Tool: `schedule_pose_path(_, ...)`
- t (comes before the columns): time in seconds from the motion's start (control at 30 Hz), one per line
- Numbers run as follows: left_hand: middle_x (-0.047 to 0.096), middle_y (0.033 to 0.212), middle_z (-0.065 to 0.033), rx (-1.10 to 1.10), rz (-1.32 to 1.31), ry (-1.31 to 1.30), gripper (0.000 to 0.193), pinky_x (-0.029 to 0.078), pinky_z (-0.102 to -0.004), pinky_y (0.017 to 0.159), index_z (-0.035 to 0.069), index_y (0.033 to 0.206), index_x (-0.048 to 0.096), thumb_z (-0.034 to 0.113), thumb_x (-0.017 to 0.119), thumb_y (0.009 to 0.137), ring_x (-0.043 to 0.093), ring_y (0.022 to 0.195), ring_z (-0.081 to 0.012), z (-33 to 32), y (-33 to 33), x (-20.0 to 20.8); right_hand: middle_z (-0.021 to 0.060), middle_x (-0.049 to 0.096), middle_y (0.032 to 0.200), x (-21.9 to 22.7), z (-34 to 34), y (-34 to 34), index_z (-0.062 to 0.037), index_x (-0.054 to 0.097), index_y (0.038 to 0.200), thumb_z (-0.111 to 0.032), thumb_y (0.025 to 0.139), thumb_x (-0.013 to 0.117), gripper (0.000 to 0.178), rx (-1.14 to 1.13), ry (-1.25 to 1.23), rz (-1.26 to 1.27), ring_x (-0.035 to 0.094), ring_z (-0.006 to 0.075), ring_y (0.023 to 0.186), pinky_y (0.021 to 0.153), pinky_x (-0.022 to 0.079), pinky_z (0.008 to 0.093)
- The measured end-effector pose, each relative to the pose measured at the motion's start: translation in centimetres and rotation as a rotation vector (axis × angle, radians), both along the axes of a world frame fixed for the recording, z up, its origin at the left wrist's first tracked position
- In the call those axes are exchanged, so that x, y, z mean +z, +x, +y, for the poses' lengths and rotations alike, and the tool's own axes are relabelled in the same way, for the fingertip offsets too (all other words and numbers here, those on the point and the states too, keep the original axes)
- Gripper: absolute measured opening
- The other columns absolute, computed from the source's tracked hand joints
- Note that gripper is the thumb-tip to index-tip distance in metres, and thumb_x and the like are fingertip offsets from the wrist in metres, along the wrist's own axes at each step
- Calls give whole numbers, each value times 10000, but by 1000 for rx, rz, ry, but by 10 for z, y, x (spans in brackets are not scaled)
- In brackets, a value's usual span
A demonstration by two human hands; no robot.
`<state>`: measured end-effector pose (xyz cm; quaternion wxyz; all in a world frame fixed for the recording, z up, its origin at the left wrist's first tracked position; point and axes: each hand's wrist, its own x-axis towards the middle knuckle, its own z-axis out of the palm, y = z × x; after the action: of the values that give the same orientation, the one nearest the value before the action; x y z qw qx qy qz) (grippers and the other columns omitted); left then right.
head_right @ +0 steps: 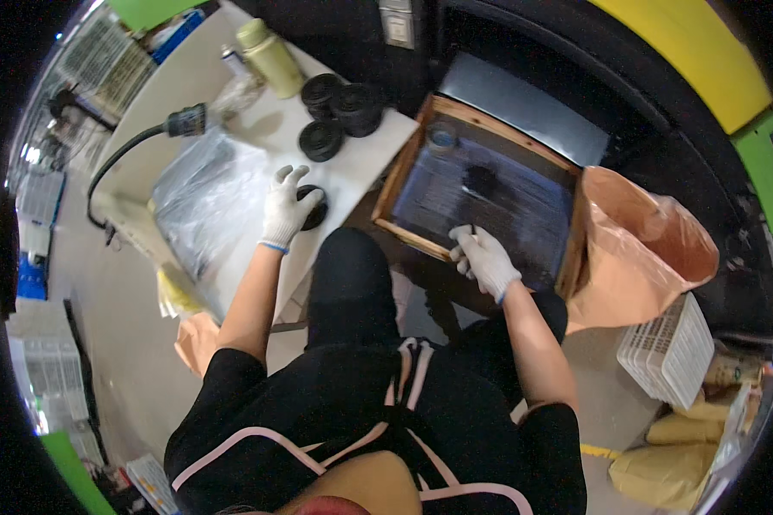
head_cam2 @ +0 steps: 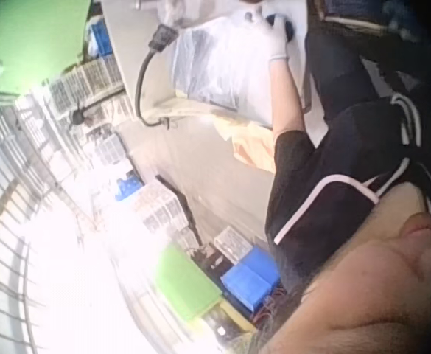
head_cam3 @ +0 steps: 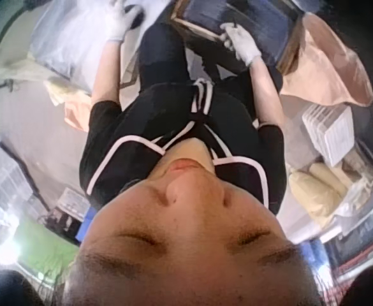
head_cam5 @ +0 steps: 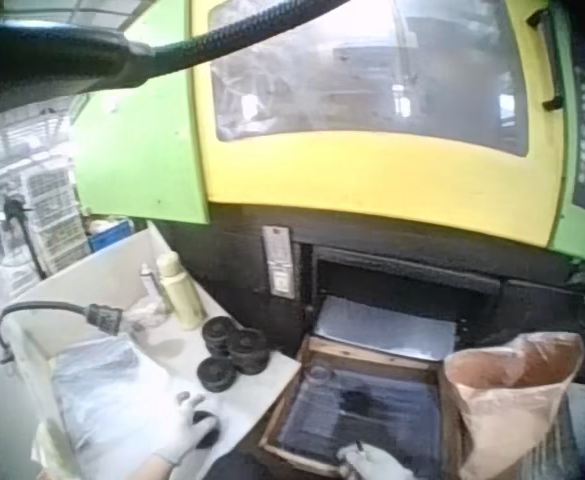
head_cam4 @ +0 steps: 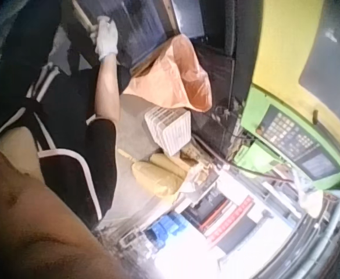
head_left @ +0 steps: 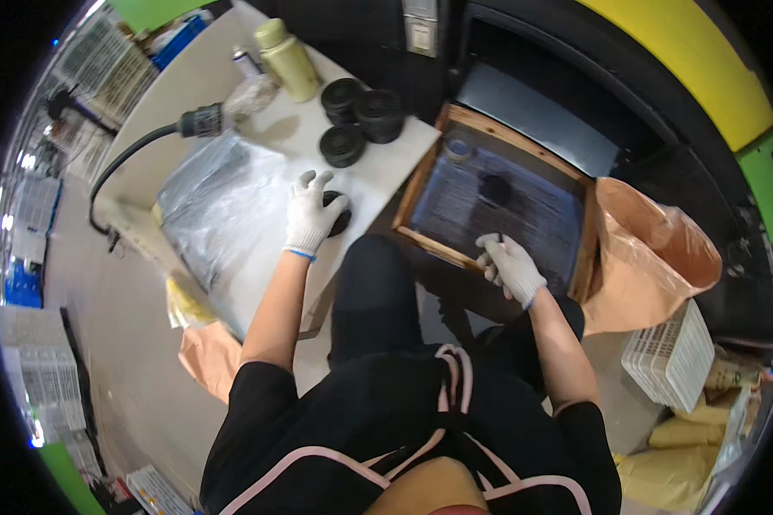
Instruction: Inspecting and trimming plastic filter components at an injection molding machine workstation.
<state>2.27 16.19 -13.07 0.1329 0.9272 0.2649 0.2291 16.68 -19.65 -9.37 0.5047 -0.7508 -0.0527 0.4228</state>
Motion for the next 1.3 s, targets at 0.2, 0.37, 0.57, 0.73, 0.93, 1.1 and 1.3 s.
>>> schedule_pose_path(0.2,655,1098,-173,-688,-173,-367,200,518,-385,901,30,1013,680,135,706,845,640,1053,-341,-104,39,33,187,713,1020,-130,-19,108,7,661,1141,-447,941,581,503,193,-354,-417,678,340,966,861,496,406)
schedule_pose_path(0.37,689,983,-132,-748,-81,-180,128,553,-397,781,41,938,721,139,698,860,680,907,-314,-116,47,34,269,552,1351,-134,14,156,2,581,1315,-508,890,623,666,323,-636,-445,576,394,1221,988,473,425)
schedule_pose_path(0.57,695,957,-142,-603,-33,-270,128,557,-395,769,28,921,720,138,697,861,687,857,-319,-121,60,34,237,302,1568,-146,73,178,-58,270,1539,-558,855,669,936,324,-817,-583,522,383,1296,1065,471,431)
schedule_pose_path(0.73,695,951,-145,-621,-3,-275,116,559,-395,758,25,909,717,129,695,862,688,861,-319,-119,70,32,231,405,1497,-159,84,180,-32,370,1496,-485,878,677,825,379,-863,-605,553,387,1261,1035,497,431)
schedule_pose_path(0.93,689,968,-142,-615,-41,-318,128,553,-398,764,20,918,711,135,690,866,684,882,-322,-120,66,33,141,688,840,-116,28,177,-6,663,1033,-346,931,610,359,154,-246,-693,686,292,799,635,519,424)
schedule_pose_path(1.1,681,965,-171,-509,26,-450,182,539,-390,800,13,997,703,150,674,882,662,916,-368,-122,55,39,16,536,658,37,4,76,-57,654,1053,-368,947,613,331,-63,30,-190,486,101,509,427,385,272)
schedule_pose_path(1.3,669,1007,-51,-481,-29,-893,383,528,-301,825,-42,1155,639,310,587,1015,647,894,-158,-115,35,9,-10,515,645,88,-24,4,-59,625,1091,-335,962,590,306,-117,270,-189,436,57,466,373,346,215)
